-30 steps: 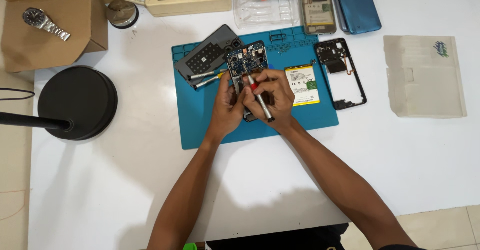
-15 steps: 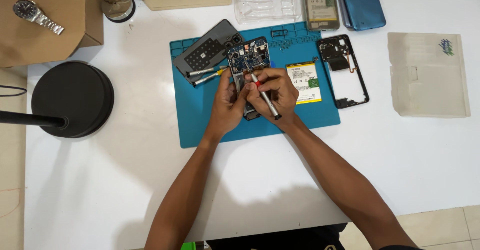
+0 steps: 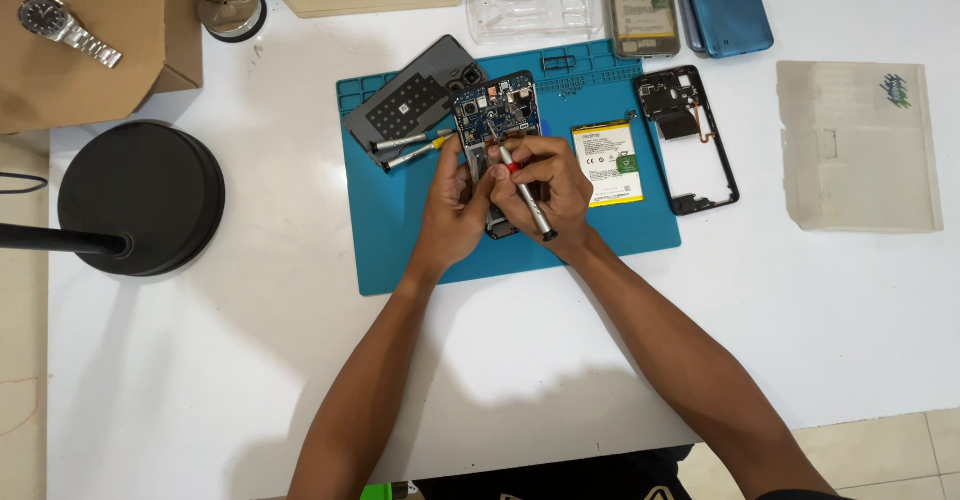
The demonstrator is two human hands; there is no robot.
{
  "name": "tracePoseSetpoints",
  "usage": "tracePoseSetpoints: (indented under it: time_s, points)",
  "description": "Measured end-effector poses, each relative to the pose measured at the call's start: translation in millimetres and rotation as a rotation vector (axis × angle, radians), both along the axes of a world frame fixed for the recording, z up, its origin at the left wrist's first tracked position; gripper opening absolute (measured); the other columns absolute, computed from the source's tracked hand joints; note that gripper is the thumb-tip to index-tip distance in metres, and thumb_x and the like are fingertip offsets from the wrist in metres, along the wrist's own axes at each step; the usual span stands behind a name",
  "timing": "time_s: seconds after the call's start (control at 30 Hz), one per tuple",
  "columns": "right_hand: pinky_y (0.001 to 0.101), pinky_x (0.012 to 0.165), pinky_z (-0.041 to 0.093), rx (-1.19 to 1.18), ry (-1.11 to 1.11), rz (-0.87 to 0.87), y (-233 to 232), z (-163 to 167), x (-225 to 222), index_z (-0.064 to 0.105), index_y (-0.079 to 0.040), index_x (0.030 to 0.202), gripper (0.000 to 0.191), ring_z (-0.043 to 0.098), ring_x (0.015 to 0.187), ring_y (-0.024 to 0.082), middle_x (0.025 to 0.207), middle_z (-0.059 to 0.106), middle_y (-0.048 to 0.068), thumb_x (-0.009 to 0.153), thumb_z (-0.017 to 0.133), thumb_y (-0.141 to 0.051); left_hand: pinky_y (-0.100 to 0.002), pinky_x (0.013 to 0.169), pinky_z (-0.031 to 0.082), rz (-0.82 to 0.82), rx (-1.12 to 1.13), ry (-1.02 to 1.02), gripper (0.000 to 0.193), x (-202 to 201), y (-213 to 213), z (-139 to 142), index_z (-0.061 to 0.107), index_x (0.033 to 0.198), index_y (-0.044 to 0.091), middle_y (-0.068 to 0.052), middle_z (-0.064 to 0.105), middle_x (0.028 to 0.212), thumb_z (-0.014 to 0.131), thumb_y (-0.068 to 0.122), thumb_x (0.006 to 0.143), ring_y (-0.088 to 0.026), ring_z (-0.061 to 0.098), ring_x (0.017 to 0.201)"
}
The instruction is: The person disassembles a smartphone on a blue mat. They remove the back cover, extract the battery, and use a screwdriver to detach the motherboard and other internal components.
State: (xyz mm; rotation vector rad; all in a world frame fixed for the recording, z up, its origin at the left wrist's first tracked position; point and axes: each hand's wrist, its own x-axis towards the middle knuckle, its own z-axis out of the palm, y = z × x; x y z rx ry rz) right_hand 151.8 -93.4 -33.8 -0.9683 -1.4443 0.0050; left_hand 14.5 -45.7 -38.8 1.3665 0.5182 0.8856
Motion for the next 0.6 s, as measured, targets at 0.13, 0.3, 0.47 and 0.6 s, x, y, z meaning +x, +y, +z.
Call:
tracePoseSetpoints:
  time_s: [0.13,0.3,0.47,0.6]
  points:
    - [0.0323,0.086,0.068,-0.004,-0.002,-0.004,-0.2,-0.2,-0.7,0.05,0.0,0.092,0.026,0.074,0.106,0.027,0.109,0.058,0.015,0.094,0.076,0.003,-0.03,0.091,0.059,-0.009,0.003,-0.012,0.043,-0.6,0.4,-0.7,0.039,0.148,0.009,-0.013,0.071,0.121,0.057,0.009,0.109,-0.014,0.069,0.109]
    - [0.0322,0.085,0.067,-0.008,-0.015,-0.008,-0.9,0.9,-0.5,0.05,-0.001,0.093,0.026,0.074,0.106,0.026,0.109,0.059,0.015,0.094,0.077,0.002,-0.03,0.089,0.059,0.006,0.007,0.011,0.044,-0.2,0.2,-1.1,0.04,0.148,0.009,-0.012,0.072,0.118,0.058,0.01,0.108,-0.013,0.069,0.105]
    - [0.0313,0.084,0.067,-0.011,-0.027,-0.025,-0.3,1.4,-0.9,0.051,-0.001,0.093,0.026,0.075,0.106,0.027,0.108,0.06,0.015,0.094,0.077,0.002,-0.03,0.089,0.059,0.015,0.01,0.025,0.045,-0.3,0.2,-0.8,0.039,0.148,0.009,-0.012,0.073,0.116,0.058,0.011,0.108,-0.013,0.07,0.105]
    - [0.031,0.083,0.067,-0.002,-0.008,-0.022,0.7,1.0,-1.5,0.051,0.0,0.093,0.026,0.075,0.106,0.026,0.109,0.059,0.015,0.095,0.076,0.002,-0.031,0.09,0.059,0.009,0.022,0.017,0.044,-0.1,0.7,-0.7,0.04,0.148,0.009,-0.011,0.073,0.116,0.058,0.011,0.108,-0.013,0.07,0.106]
